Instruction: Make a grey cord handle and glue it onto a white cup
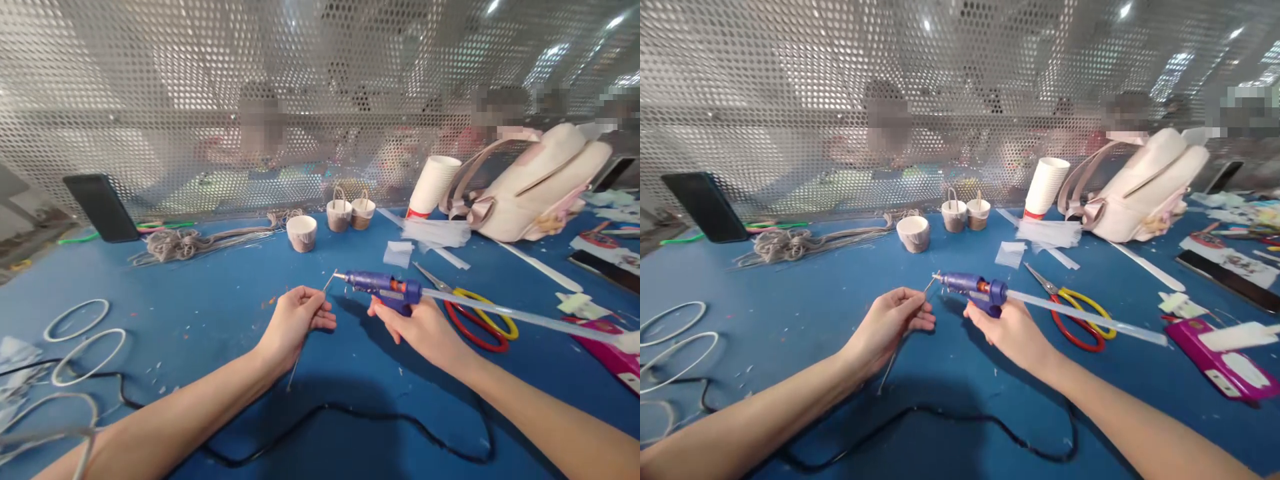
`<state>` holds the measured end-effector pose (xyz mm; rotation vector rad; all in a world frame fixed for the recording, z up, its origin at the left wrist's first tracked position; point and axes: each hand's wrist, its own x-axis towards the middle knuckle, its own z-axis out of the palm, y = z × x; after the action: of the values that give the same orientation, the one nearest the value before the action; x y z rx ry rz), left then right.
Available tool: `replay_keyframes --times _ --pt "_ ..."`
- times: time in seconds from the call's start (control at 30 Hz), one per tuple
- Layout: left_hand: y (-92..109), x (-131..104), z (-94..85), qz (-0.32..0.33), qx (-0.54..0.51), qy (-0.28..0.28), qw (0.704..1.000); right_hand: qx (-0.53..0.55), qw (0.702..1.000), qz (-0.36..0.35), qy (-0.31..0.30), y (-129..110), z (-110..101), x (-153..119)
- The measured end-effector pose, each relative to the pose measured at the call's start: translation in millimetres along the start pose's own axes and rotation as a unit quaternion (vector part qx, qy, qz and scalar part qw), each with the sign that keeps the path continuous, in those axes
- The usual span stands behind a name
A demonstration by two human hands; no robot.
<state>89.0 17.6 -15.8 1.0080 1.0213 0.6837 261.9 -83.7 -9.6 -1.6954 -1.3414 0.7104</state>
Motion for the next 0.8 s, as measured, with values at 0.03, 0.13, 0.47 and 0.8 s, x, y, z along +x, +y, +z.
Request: replay_keyframes --times 0.03,0.13,0.47,0.8 --pt "-2 1 0.6 -0.002 0.002 -0.001 1.0 -0.013 1.0 -0.001 0.002 3 2 -3" --pt "-5 2 -1.5 -0.014 0.002 0.001 1.0 -0.011 1.0 0.001 0.004 10 9 -12" --pt "-4 -15 5.3 -0.019 0.07 -0.045 0.996 0.206 0.964 0.116 0.121 -1 25 2" --pt "-14 -24 11.3 0.019 0.125 -0.094 0.988 0.315 0.936 0.129 0.089 -1 26 5"
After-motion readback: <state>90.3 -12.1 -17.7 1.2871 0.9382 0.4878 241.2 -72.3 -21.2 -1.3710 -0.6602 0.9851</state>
